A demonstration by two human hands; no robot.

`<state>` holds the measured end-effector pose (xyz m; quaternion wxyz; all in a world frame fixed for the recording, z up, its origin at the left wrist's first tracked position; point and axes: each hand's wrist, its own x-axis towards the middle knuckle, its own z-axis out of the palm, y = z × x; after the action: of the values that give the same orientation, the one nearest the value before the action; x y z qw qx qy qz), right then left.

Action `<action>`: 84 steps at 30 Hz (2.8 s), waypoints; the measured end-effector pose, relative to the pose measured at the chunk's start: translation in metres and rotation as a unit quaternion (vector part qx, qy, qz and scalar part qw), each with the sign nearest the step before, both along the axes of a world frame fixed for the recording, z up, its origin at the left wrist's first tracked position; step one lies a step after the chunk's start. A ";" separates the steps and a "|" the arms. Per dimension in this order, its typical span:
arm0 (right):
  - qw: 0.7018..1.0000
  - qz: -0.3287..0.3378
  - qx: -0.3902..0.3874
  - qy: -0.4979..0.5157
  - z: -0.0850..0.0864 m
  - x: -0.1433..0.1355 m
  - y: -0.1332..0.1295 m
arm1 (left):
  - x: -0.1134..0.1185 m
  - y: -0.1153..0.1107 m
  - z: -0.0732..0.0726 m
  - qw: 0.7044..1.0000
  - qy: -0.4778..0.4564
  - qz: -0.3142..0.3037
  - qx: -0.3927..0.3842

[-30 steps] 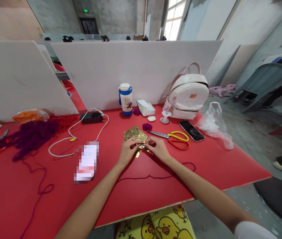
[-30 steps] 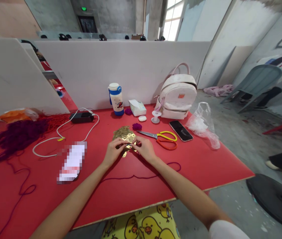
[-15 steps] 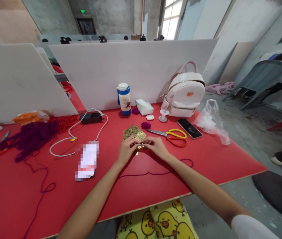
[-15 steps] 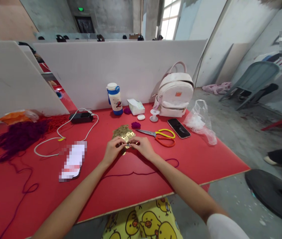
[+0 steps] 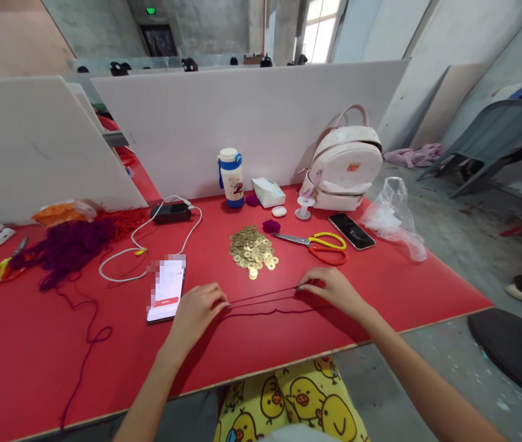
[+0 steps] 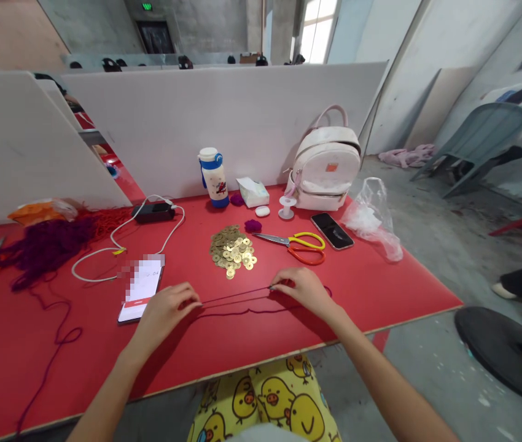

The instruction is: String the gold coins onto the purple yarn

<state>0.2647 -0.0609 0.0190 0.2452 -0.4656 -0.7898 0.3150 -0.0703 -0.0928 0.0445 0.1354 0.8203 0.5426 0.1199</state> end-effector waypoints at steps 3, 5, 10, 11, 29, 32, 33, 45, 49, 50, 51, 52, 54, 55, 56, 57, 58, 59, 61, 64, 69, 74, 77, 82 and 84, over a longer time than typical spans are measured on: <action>0.999 -0.017 0.021 -0.036 -0.003 0.010 -0.013 | 0.000 -0.012 -0.008 0.999 -0.014 0.021 -0.043; 0.996 -0.032 0.052 -0.067 -0.004 0.014 -0.018 | 0.000 -0.016 -0.008 0.998 0.002 0.029 -0.049; 0.984 -0.053 0.114 -0.125 -0.004 0.026 -0.023 | -0.004 -0.022 -0.001 0.997 0.019 0.042 -0.063; 0.982 -0.058 0.121 -0.132 -0.005 0.028 -0.024 | -0.004 -0.024 0.000 0.997 0.016 0.044 -0.065; 0.990 0.043 -0.044 0.127 0.020 -0.053 -0.035 | 0.023 -0.031 0.013 0.981 -0.185 0.048 -0.040; 0.983 0.096 -0.082 0.130 0.026 -0.086 -0.033 | 0.036 -0.027 0.028 0.977 -0.212 0.017 0.004; 0.980 0.118 -0.096 0.132 0.028 -0.093 -0.030 | 0.039 -0.024 0.030 0.974 -0.226 0.014 0.014; 0.841 -0.021 -0.091 0.532 0.072 -0.074 0.022 | 0.090 0.005 -0.011 0.754 -0.584 0.012 -0.299; 0.803 -0.162 -0.028 0.572 0.067 -0.024 0.043 | 0.059 0.006 -0.018 0.749 -0.602 0.097 -0.259; 0.789 -0.186 -0.024 0.585 0.063 -0.012 0.046 | 0.050 0.008 -0.019 0.747 -0.602 0.112 -0.258; 0.775 -0.205 -0.022 0.598 0.058 -0.001 0.048 | 0.041 0.009 -0.020 0.744 -0.605 0.128 -0.253; 0.763 -0.220 -0.024 0.608 0.052 0.009 0.049 | 0.034 0.010 -0.021 0.740 -0.610 0.141 -0.246; 0.750 -0.241 -0.024 0.615 0.038 0.023 0.049 | 0.024 0.011 -0.021 0.739 -0.609 0.161 -0.238; 0.752 -0.250 -0.024 0.609 0.031 0.028 0.047 | 0.021 0.011 -0.021 0.744 -0.603 0.173 -0.233; 0.758 -0.260 -0.024 0.598 0.025 0.031 0.045 | 0.019 0.011 -0.021 0.748 -0.596 0.186 -0.225; 0.763 -0.273 -0.021 0.585 0.018 0.033 0.042 | 0.019 0.011 -0.021 0.751 -0.590 0.202 -0.218; 0.768 -0.286 -0.019 0.573 0.012 0.034 0.039 | 0.019 0.011 -0.020 0.751 -0.586 0.218 -0.211; 0.771 -0.299 -0.014 0.562 0.007 0.034 0.036 | 0.020 0.011 -0.020 0.747 -0.588 0.235 -0.203; 0.781 -0.315 -0.006 0.539 -0.001 0.033 0.030 | 0.022 0.013 -0.019 0.728 -0.606 0.260 -0.188; 0.796 -0.324 0.005 0.511 -0.010 0.034 0.024 | 0.022 0.020 -0.019 0.677 -0.657 0.277 -0.181; 0.846 -0.344 0.069 0.401 -0.020 0.043 0.020 | 0.019 0.031 -0.017 0.643 -0.686 0.250 -0.232; 0.916 -0.363 0.136 0.103 -0.009 0.046 0.017 | 0.027 0.035 -0.008 0.683 -0.662 0.203 -0.232; 0.905 -0.362 0.220 -0.025 0.015 0.024 0.019 | 0.044 0.037 -0.001 0.737 -0.619 0.151 -0.226; 0.981 -0.071 0.171 0.061 0.038 -0.043 0.031 | 0.067 0.045 0.005 0.806 -0.553 0.043 -0.207; 0.990 0.055 0.070 0.110 0.030 -0.067 0.038 | 0.067 0.047 0.000 0.806 -0.556 0.027 -0.200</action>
<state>0.1979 -0.0230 0.0492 0.3445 -0.3655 -0.8029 0.3211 -0.0029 -0.0453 0.0449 0.5719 0.5530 0.4077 0.4482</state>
